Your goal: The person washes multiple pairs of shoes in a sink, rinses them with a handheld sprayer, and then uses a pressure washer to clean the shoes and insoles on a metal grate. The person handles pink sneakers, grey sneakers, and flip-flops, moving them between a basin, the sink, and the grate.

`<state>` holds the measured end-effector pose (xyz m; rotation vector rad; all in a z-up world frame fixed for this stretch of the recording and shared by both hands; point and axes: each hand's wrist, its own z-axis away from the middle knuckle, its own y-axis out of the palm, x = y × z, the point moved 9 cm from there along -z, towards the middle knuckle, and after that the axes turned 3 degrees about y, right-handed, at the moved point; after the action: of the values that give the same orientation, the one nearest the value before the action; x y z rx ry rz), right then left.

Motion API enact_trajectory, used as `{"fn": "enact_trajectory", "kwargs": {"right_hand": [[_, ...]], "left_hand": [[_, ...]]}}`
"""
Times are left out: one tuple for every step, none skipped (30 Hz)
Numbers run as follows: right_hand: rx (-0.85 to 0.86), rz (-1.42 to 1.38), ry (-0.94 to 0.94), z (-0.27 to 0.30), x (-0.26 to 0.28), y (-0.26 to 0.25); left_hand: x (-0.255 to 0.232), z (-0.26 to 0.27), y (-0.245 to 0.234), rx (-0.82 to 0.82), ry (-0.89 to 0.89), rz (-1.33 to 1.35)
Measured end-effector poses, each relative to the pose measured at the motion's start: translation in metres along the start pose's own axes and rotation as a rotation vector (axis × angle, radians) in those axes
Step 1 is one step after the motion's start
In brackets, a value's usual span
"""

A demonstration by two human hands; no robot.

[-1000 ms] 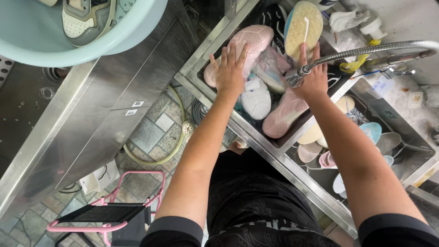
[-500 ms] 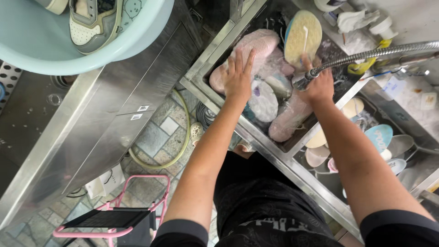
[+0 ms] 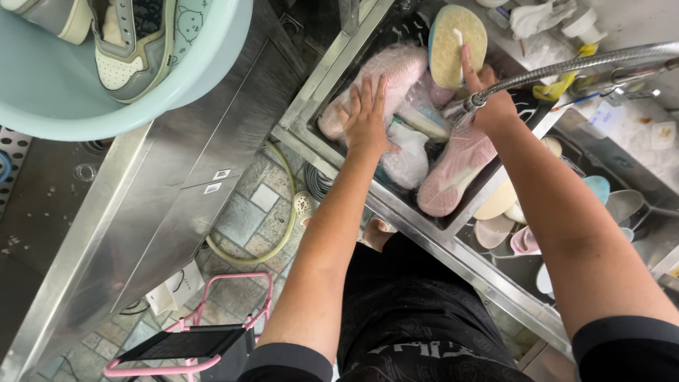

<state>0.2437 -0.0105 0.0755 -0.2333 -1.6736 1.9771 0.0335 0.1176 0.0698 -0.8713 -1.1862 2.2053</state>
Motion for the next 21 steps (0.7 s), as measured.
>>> {"fn": "enact_trajectory", "kwargs": {"right_hand": [[-0.045,0.026,0.017,0.003,0.003,0.001],[-0.09,0.061,0.033,0.008,0.004,0.001],[-0.134,0.096,0.049,0.014,0.004,0.0],[-0.167,0.089,0.083,0.021,0.004,0.002],[-0.201,0.081,0.116,0.029,0.006,0.006],[-0.252,0.071,0.142,0.024,0.007,0.004],[-0.307,0.092,0.117,0.017,0.008,-0.001],[-0.339,0.104,0.094,0.02,0.009,0.0],[-0.371,0.115,0.071,0.021,0.012,0.003],[-0.364,0.103,0.054,0.025,0.014,0.01],[-0.356,0.09,0.037,0.025,0.012,0.014],[-0.378,0.087,0.043,0.022,0.004,0.01],[-0.347,-0.021,0.086,0.022,-0.007,0.012],[-0.325,-0.128,0.109,0.014,-0.017,0.012],[-0.301,-0.236,0.131,0.006,-0.026,0.014],[-0.268,-0.346,0.148,0.0,-0.033,0.019],[-0.234,-0.455,0.164,-0.009,-0.039,0.024],[-0.197,-0.562,0.196,-0.01,-0.05,0.031],[-0.191,-0.441,0.187,-0.018,-0.056,0.03],[-0.171,-0.321,0.175,-0.026,-0.056,0.033],[-0.149,-0.203,0.16,-0.026,-0.055,0.036]], "left_hand": [[0.002,-0.002,0.003,0.02,-0.005,-0.001],[-0.001,-0.005,0.006,0.037,-0.008,0.006],[-0.003,-0.006,0.008,0.037,-0.007,-0.008],[-0.002,-0.005,0.013,0.036,-0.014,-0.018],[0.0,-0.001,0.019,0.036,-0.021,-0.029],[-0.001,0.0,0.015,-0.085,-0.04,-0.135],[-0.008,0.003,0.013,-0.206,-0.062,-0.241],[-0.01,0.011,0.015,-0.302,-0.091,-0.35],[-0.01,0.007,0.02,-0.342,-0.044,-0.189],[-0.01,0.007,0.028,-0.366,-0.004,-0.023],[-0.009,0.009,0.035,-0.391,0.033,0.144],[-0.003,0.001,0.037,-0.364,0.037,0.15],[0.008,-0.004,0.038,-0.337,0.04,0.155],[0.014,-0.012,0.035,-0.326,0.034,0.162],[0.011,-0.015,0.031,-0.365,0.024,0.168],[0.009,-0.013,0.03,-0.4,0.007,0.175],[0.009,-0.012,0.026,-0.435,-0.01,0.183],[0.005,-0.012,0.024,-0.456,0.01,0.2],[0.004,-0.013,0.019,-0.476,0.03,0.217],[0.007,-0.005,0.017,-0.489,0.037,0.236],[0.009,0.001,0.018,-0.442,0.055,0.288]]}}
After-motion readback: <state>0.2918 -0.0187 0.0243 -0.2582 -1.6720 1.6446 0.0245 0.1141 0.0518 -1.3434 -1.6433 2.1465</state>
